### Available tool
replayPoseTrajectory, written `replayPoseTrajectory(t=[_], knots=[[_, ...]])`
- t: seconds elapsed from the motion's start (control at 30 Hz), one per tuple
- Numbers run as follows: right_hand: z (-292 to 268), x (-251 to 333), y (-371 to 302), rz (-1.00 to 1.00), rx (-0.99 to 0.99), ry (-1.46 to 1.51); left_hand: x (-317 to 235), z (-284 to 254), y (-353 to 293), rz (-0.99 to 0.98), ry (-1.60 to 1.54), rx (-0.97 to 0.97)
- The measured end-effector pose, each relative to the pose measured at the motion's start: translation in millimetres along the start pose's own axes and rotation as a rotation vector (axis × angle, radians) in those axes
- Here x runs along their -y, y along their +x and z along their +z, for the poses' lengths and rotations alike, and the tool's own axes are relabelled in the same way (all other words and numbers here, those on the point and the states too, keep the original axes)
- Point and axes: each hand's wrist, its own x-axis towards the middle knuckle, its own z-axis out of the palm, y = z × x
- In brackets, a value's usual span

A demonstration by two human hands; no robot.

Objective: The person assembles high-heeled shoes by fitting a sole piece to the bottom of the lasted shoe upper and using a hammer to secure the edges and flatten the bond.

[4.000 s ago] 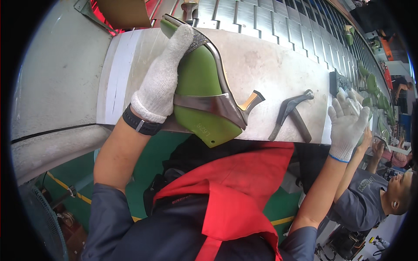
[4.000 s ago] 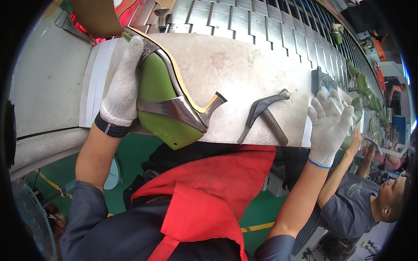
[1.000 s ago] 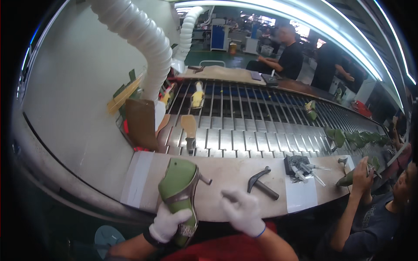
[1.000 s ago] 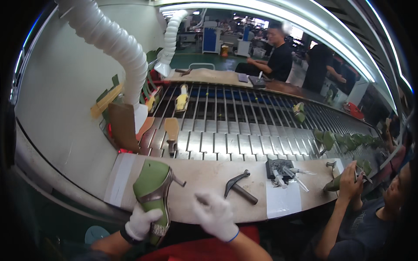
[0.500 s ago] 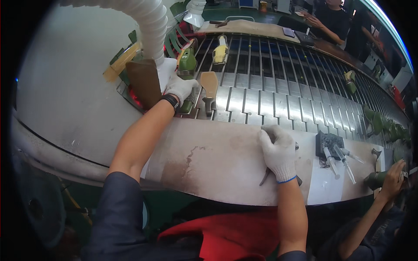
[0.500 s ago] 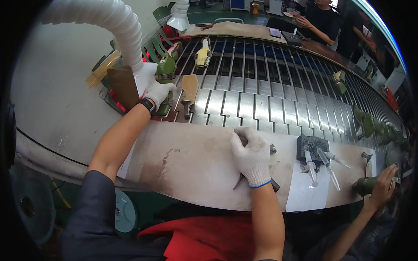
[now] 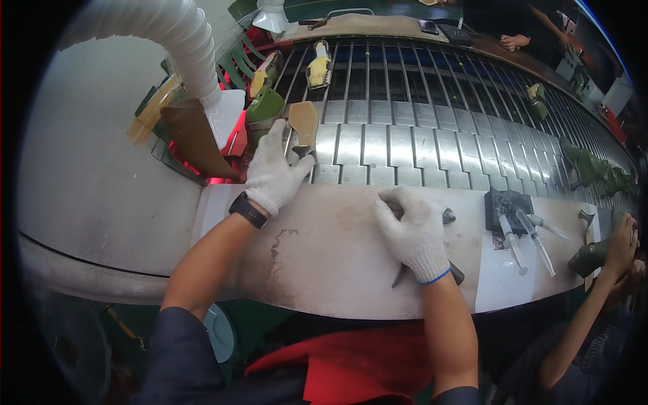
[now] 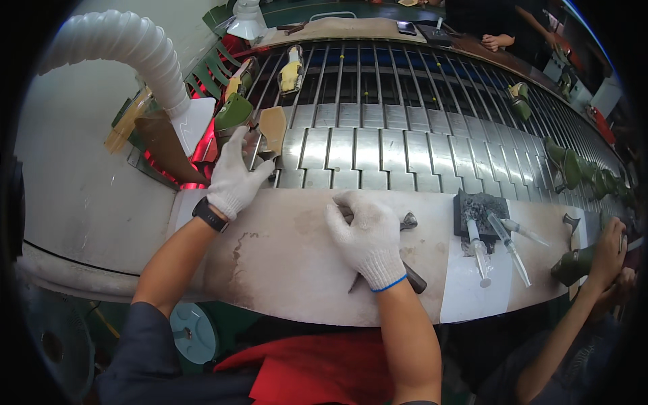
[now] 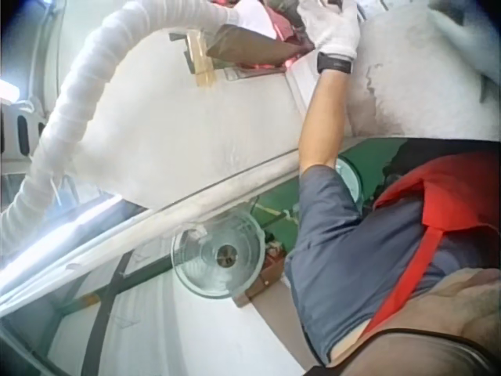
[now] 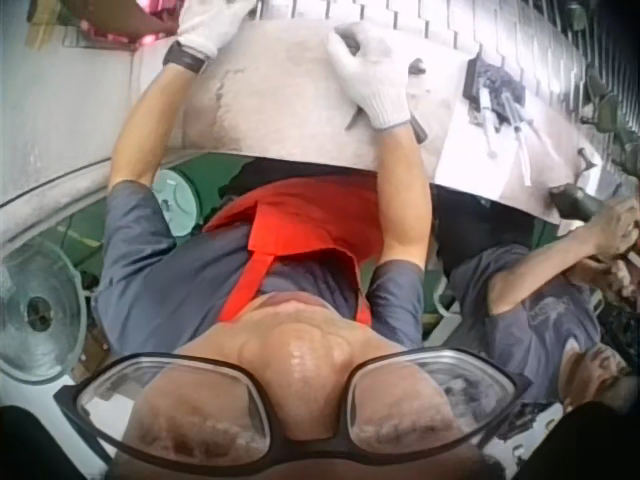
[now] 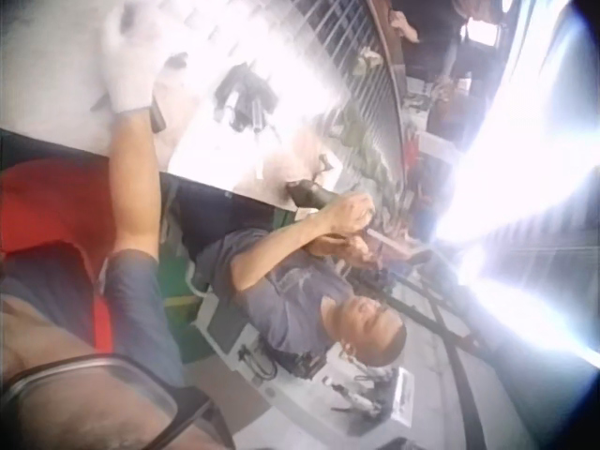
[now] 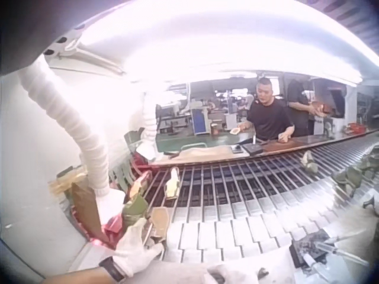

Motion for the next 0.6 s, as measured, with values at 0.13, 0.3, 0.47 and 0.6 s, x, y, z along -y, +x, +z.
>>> replayPoseTrajectory(t=[0.13, 0.3, 0.47, 0.6], knots=[[8.9, 21.5, 9.6, 0.103, 0.103, 0.095, 39.5, 25.8, 52.6, -0.071, 0.092, 0.336], [34.9, 10.1, 28.4, 0.239, 0.054, 0.344, -55.7, 18.4, 32.3, 0.048, -0.459, 0.2], [24.8, 11.6, 28.8, 0.313, -0.122, 0.704, -97.2, -18.0, 4.9, 0.305, -0.768, 0.66], [15.0, 15.9, 32.7, 0.491, -0.041, 0.712, -84.0, 13.7, 74.1, -0.038, -1.004, 0.607]])
